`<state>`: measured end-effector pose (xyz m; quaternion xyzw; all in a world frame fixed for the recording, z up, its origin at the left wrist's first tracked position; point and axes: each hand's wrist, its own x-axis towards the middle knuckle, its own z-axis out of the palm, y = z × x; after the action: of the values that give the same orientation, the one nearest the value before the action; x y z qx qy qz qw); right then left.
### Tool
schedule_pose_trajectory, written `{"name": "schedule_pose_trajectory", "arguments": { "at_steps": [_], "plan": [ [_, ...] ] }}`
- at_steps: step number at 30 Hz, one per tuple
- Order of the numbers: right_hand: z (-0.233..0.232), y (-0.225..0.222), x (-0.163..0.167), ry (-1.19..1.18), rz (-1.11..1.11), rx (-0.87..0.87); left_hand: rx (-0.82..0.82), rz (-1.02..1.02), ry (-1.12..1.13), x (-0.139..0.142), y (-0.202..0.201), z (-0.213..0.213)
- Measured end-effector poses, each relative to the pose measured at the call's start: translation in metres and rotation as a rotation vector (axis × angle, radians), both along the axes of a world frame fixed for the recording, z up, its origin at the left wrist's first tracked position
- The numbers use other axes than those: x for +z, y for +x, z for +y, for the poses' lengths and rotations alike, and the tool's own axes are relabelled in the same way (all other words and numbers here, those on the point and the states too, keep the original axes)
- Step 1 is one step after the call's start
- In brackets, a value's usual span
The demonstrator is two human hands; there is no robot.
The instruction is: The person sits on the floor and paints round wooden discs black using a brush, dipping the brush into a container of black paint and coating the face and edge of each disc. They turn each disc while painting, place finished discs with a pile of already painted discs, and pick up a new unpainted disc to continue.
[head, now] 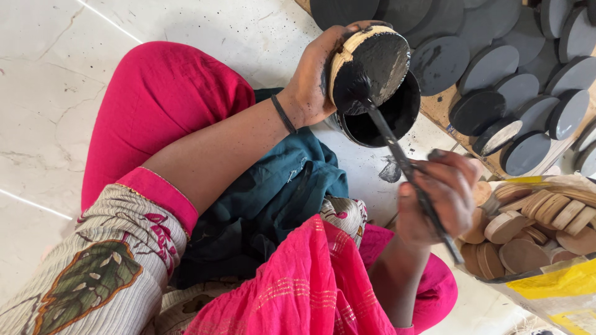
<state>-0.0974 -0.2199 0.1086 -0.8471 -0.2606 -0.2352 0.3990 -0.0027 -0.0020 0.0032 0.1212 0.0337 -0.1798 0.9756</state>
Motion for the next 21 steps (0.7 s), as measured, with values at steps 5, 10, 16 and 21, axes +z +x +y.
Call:
{"name": "schedule_pose_trajectory", "arguments": {
  "at_steps": [5, 10, 16, 21],
  "plan": [
    [-0.008, 0.006, 0.008, 0.039, -0.103, -0.127, -0.007, -0.051, 0.022, 0.001, -0.001, -0.001],
    [0.005, 0.001, -0.001, 0.041, -0.102, -0.060, 0.013, 0.010, 0.004, 0.000, 0.001, -0.004],
    [-0.004, 0.000, 0.004, -0.022, -0.150, -0.122, 0.017, 0.004, 0.024, 0.001, 0.000, -0.003],
    [-0.003, 0.001, -0.007, 0.144, -0.180, -0.135, 0.017, -0.094, 0.088, 0.000, -0.001, -0.004]
  ]
}}
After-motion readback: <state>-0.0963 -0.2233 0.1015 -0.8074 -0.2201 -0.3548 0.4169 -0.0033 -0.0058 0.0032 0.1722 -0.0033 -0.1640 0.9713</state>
